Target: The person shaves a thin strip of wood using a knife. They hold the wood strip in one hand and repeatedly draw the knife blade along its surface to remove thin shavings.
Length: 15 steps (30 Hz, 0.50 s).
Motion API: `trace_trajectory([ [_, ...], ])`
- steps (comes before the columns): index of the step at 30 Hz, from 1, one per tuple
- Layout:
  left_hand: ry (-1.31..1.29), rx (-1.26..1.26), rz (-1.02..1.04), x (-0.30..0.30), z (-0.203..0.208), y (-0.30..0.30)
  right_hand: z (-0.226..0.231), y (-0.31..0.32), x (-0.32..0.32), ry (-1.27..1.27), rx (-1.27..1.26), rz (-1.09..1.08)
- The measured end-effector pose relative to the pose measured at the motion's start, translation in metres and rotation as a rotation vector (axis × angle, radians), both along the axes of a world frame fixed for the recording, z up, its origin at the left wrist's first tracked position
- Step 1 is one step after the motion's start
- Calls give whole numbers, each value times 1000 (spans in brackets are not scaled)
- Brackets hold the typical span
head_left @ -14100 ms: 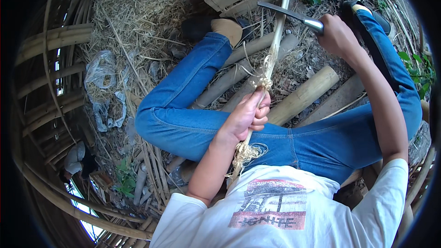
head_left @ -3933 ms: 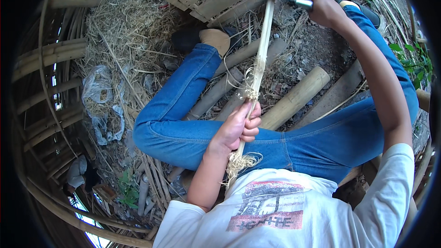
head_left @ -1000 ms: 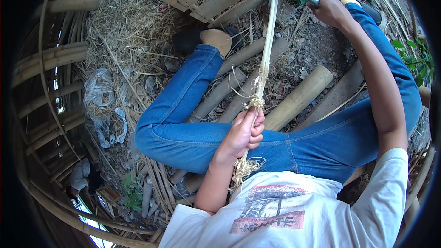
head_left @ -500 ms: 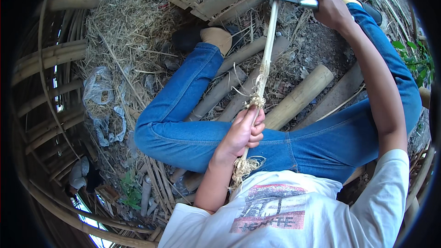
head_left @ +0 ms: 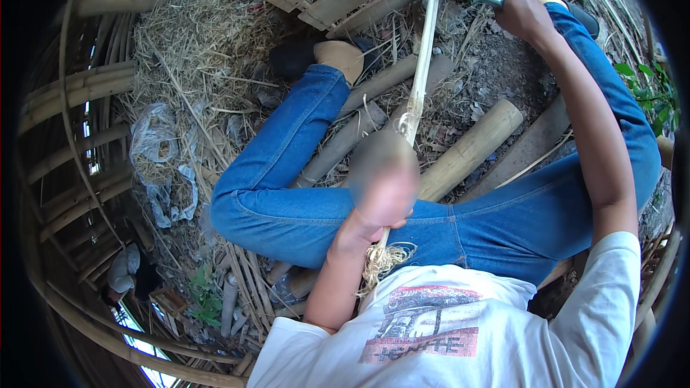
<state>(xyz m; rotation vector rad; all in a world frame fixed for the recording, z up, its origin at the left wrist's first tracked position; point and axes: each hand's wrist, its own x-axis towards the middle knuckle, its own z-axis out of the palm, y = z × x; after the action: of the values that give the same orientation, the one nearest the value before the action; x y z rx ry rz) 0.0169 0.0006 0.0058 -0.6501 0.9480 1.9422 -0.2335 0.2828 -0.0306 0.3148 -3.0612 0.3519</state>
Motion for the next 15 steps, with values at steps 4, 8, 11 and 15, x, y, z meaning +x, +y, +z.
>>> trace_trajectory([
  [4, -3, -5, -5, 0, 0, 0, -14, 7, -11, 35, -59, -54],
  [8, 3, 15, 7, 1, -2, -1, -1, 2, 0, 28, 26, -7],
  [11, -3, 15, 0, -2, -1, 0, 3, 1, -4, 50, -9, -39],
  [15, 13, 4, -6, -1, 1, 1, 4, 0, 0, 122, 53, 23],
])
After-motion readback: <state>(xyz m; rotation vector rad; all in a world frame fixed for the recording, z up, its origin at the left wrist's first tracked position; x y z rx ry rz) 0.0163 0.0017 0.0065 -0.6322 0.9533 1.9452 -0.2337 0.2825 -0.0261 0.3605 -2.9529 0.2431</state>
